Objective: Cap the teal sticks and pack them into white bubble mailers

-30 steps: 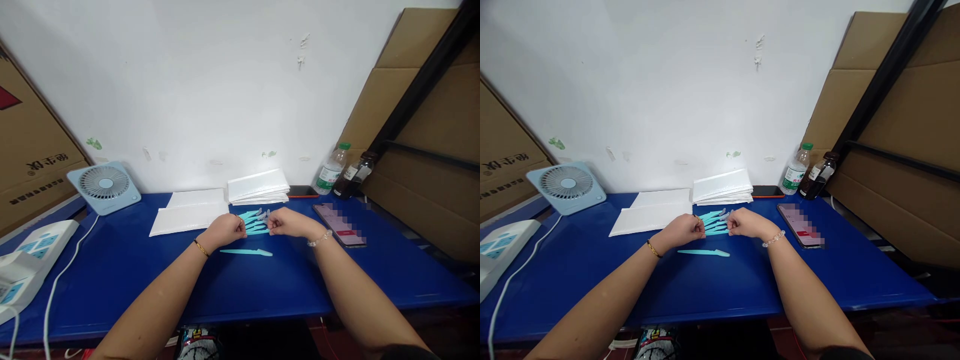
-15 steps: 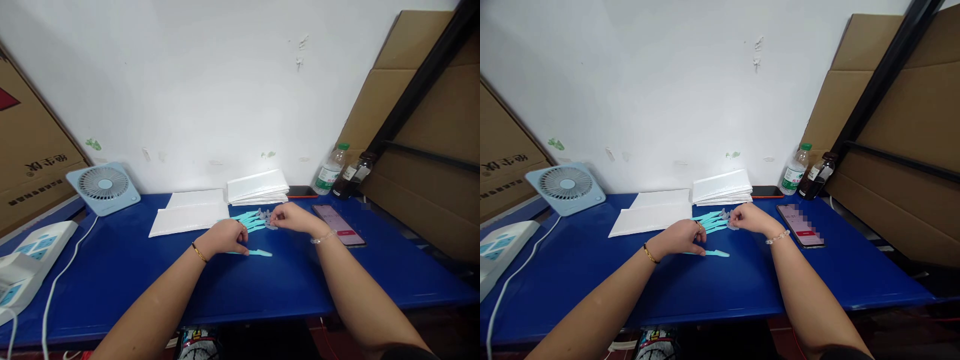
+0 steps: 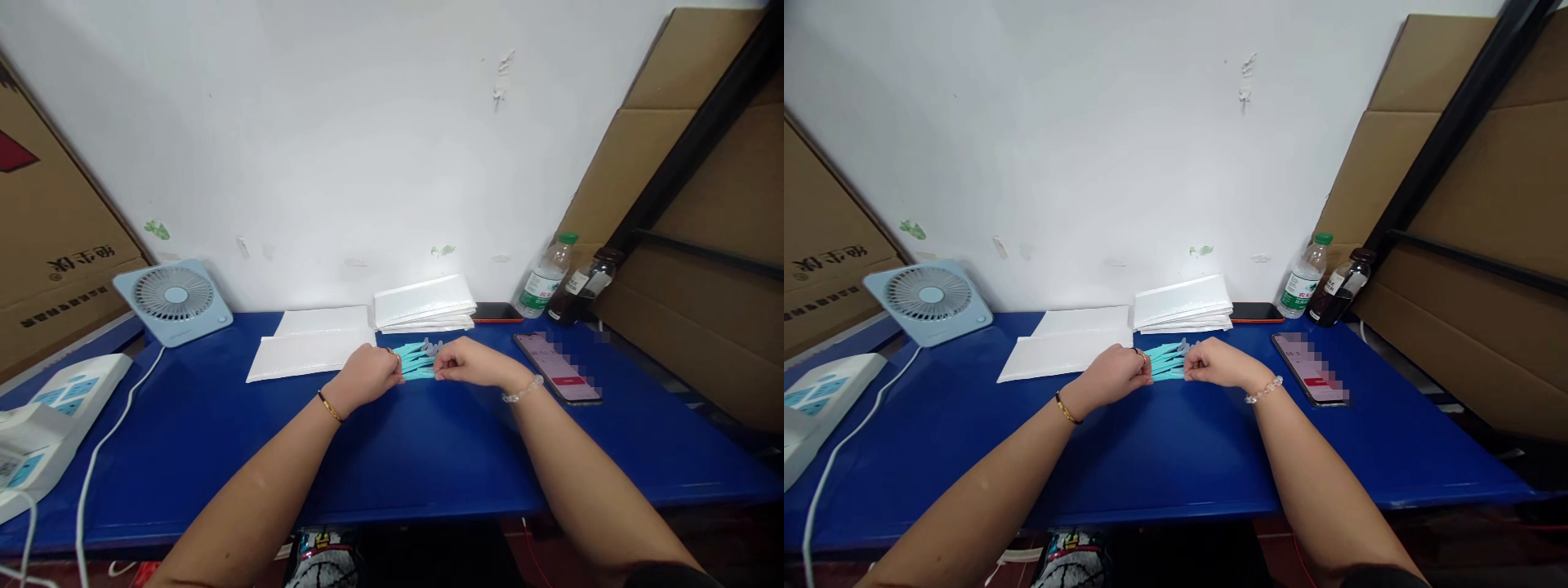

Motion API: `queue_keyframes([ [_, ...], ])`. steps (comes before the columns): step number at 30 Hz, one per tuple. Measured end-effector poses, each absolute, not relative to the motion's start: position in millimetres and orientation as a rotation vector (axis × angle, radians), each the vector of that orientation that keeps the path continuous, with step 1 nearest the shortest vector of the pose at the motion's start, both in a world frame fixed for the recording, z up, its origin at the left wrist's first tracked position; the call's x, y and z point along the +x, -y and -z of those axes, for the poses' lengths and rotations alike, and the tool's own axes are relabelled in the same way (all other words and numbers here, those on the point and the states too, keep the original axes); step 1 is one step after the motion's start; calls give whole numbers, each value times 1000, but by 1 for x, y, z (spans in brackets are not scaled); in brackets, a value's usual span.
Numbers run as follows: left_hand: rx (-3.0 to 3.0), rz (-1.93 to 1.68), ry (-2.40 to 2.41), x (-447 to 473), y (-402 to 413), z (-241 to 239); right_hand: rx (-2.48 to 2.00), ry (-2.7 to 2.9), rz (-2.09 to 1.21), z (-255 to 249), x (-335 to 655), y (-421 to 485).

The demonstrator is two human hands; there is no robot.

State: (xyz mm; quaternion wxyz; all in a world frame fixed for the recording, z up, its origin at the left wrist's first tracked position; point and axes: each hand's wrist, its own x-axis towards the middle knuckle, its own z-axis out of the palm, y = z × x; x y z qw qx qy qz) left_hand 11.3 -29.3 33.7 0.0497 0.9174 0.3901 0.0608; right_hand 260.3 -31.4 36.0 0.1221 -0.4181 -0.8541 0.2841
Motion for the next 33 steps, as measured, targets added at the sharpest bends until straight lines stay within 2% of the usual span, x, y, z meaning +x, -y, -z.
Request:
queue_keyframes([
  [4, 2615, -237, -1292, 1, 25, -38, -1358, 2331, -688, -29, 272, 22],
  [9, 2289, -408, -1171, -4, 24, -29, -1279, 2255, -581, -24, 268, 19],
  [14, 2317, -601, -1160, -3, 24, -29, -1255, 2139, -478, -25, 264, 22],
  [25, 2216, -653, -1264, -13, 18, -24, -1229, 2024, -654, -20, 255, 23],
  [33, 2321, -596, -1274, -12, 19, -29, -1160, 2074, -596, -19, 245, 25],
])
